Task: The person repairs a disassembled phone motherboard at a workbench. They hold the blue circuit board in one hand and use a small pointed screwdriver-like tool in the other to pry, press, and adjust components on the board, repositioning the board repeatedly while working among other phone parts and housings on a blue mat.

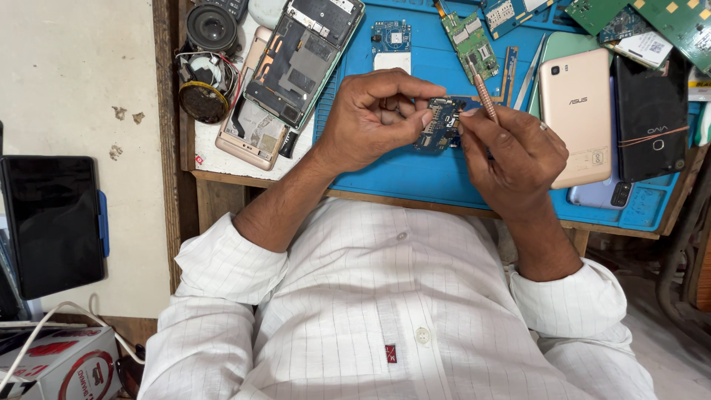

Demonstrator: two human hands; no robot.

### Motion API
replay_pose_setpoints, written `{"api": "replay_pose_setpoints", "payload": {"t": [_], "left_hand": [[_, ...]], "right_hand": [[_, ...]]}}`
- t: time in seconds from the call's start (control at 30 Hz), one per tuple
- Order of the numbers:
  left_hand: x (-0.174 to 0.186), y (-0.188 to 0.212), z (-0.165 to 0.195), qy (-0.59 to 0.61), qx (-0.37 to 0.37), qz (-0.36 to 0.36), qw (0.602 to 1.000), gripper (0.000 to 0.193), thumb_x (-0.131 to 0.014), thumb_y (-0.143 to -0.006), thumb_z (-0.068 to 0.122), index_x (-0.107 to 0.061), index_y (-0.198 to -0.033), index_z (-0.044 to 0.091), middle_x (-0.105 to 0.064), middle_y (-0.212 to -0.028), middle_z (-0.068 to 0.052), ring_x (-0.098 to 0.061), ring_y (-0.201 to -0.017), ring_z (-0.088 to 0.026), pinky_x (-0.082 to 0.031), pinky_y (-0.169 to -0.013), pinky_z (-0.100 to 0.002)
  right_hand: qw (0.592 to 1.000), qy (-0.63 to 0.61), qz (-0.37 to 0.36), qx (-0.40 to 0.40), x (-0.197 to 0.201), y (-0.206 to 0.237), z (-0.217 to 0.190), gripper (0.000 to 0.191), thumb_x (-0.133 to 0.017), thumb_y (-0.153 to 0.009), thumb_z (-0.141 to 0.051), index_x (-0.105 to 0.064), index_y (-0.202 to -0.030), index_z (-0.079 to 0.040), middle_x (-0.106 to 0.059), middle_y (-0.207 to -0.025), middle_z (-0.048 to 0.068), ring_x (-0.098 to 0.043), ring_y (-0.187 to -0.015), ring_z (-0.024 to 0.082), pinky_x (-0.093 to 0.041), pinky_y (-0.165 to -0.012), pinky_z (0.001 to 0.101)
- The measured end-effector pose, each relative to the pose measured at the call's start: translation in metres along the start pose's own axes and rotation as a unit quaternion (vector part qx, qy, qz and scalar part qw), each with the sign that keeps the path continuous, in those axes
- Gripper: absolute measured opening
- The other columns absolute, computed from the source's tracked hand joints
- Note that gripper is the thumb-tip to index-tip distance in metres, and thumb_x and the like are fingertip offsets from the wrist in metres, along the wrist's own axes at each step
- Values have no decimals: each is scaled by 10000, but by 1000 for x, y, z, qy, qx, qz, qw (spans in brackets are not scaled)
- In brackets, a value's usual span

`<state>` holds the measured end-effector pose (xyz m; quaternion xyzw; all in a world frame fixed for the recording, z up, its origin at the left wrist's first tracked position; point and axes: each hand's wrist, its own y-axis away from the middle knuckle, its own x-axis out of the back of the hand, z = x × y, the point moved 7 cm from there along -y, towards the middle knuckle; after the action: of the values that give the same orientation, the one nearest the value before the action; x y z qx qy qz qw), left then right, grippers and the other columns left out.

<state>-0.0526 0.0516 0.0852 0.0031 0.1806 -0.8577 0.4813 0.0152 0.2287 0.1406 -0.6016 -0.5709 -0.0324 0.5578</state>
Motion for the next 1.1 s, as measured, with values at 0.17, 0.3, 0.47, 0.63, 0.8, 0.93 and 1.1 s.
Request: {"api": "replay_pose_setpoints", "payload": {"t": [0.17,0.3,0.47,0.63,0.8,0.93,1.1], "left_hand": [[-1,0,0,-18,0,-3,1000,261,-714,-998,-66,-711,-1243,22,-694,-994,-30,-632,-786,-9,-514,-638,-135],[-1,0,3,-37,-13,-2,999,291,-712,-973,-75,-717,-1242,35,-686,-997,-35,-635,-805,-18,-514,-641,-135],[-3,0,5,-54,-16,-4,998,308,-724,-966,-75,-723,-1247,49,-674,-1008,-35,-657,-846,-29,-528,-664,-138],[-2,-1,5,-68,-15,0,998,291,-737,-964,-66,-727,-1231,48,-683,-987,-30,-656,-822,-25,-535,-647,-141],[-1,-1,3,-39,-9,3,999,257,-725,-989,-62,-721,-1230,27,-685,-1002,-26,-663,-838,-31,-560,-687,-151],[-1,0,-3,20,29,3,999,250,-704,-992,-64,-697,-1236,-12,-692,-971,-28,-659,-832,-34,-557,-717,-160],[1,-1,-6,38,46,6,998,230,-701,-999,-60,-691,-1227,-38,-695,-926,-29,-646,-790,-29,-552,-695,-169]], "right_hand": [[1000,-1,-8,2,-1,-2,1,217,-912,-939,13,-763,-1089,-36,-729,-1057,85,-753,-911,183,-598,-721,295],[999,-37,-22,-29,-3,-4,6,186,-881,-956,41,-747,-1070,-18,-733,-1081,100,-765,-907,181,-618,-717,268],[995,-72,-39,-57,-5,-5,8,170,-851,-942,67,-743,-1063,15,-729,-1079,127,-766,-946,203,-633,-738,270],[995,-87,-28,-48,-5,-4,8,170,-866,-933,80,-719,-987,14,-730,-1054,121,-770,-949,204,-642,-737,266],[994,-96,-10,-56,-4,-2,9,172,-855,-945,83,-721,-1031,19,-720,-1082,130,-771,-945,204,-652,-762,270],[996,-67,0,-50,-2,-2,7,199,-878,-931,62,-749,-1074,14,-718,-1056,135,-765,-932,208,-635,-756,290],[998,-53,3,-31,-2,-2,4,205,-875,-937,51,-763,-1093,-20,-719,-1052,103,-758,-933,188,-632,-721,265]]}}
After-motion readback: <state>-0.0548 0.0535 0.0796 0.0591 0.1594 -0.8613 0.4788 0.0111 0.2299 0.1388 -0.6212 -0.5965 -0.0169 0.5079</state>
